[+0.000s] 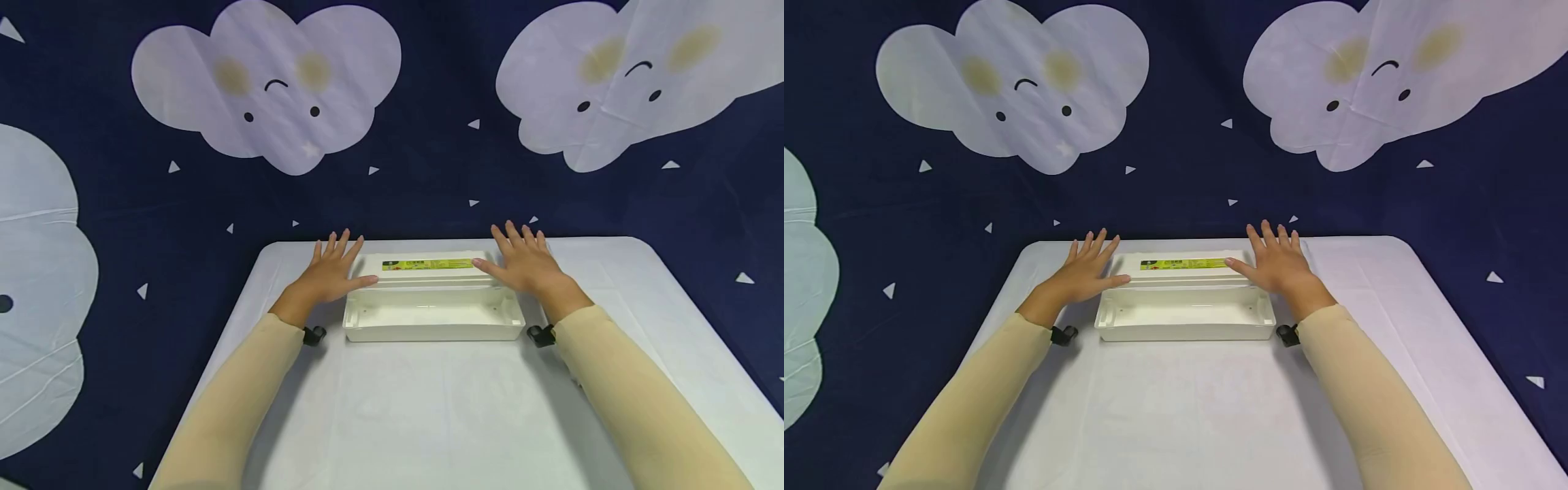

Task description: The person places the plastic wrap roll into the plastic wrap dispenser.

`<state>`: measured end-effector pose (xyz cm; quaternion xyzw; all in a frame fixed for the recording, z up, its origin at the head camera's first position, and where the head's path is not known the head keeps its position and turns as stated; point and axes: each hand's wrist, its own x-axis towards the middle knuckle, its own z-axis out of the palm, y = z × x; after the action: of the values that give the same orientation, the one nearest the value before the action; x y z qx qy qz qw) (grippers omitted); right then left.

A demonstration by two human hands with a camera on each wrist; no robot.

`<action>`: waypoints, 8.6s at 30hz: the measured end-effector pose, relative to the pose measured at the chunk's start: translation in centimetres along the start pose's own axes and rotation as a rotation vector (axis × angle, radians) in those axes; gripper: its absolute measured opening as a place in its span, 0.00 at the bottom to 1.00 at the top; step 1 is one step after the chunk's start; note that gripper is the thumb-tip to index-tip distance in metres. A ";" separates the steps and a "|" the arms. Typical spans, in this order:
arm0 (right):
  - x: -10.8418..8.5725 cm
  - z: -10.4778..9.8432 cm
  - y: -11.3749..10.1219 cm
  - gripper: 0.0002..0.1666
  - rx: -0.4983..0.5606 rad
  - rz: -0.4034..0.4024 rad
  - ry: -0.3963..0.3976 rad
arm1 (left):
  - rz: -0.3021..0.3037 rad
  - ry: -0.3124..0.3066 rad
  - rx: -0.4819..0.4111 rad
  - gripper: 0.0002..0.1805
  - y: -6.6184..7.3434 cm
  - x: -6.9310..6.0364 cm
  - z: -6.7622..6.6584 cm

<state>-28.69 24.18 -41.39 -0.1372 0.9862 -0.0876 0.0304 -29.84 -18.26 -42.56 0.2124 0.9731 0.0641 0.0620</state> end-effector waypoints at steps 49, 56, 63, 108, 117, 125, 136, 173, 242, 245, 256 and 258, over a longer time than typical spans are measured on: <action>-6.5 1.8 6.4 0.56 0.391 0.126 0.045 | 0.123 0.136 -0.966 0.72 0.0 -5.9 7.4; -8.2 2.5 7.6 0.55 0.465 0.161 0.065 | 0.147 0.131 -1.042 0.70 -0.2 -5.9 7.7; -10.1 3.4 8.3 0.55 0.489 0.189 0.032 | 0.149 0.124 -1.060 0.69 -0.2 -6.0 7.8; -12.6 7.2 7.2 0.54 0.535 0.345 0.129 | 0.110 0.142 -1.079 0.61 2.0 -7.6 6.0; -12.5 7.1 6.9 0.52 0.505 0.335 0.152 | 0.108 0.142 -1.071 0.61 1.9 -7.6 6.3; -12.4 7.0 6.7 0.59 0.492 0.317 0.166 | 0.105 0.144 -1.073 0.60 1.9 -7.6 6.2; -12.3 7.0 6.3 0.56 0.463 0.293 0.176 | 0.108 0.147 -1.068 0.60 1.9 -7.7 6.2; -12.6 5.7 7.1 0.50 0.479 0.290 0.247 | 0.105 0.151 -1.064 0.65 0.0 -6.3 9.0; -7.5 0.1 3.2 0.45 0.671 -0.160 0.084 | 0.145 0.177 -1.217 0.64 -0.6 -6.1 9.9; -7.1 0.2 3.3 0.45 0.692 -0.210 0.070 | 0.148 0.176 -1.215 0.64 -0.6 -6.1 10.0; -6.1 0.0 2.4 0.44 0.674 -0.312 0.034 | 0.148 0.181 -1.209 0.64 -0.5 -6.2 9.8; -5.8 -0.1 2.3 0.45 0.677 -0.319 0.006 | 0.149 0.183 -1.209 0.64 -0.5 -6.2 9.7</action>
<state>-23.74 27.93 -41.50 -0.2710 0.8677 -0.4128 0.0570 -22.98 -20.39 -51.62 0.2006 0.7485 0.6266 0.0833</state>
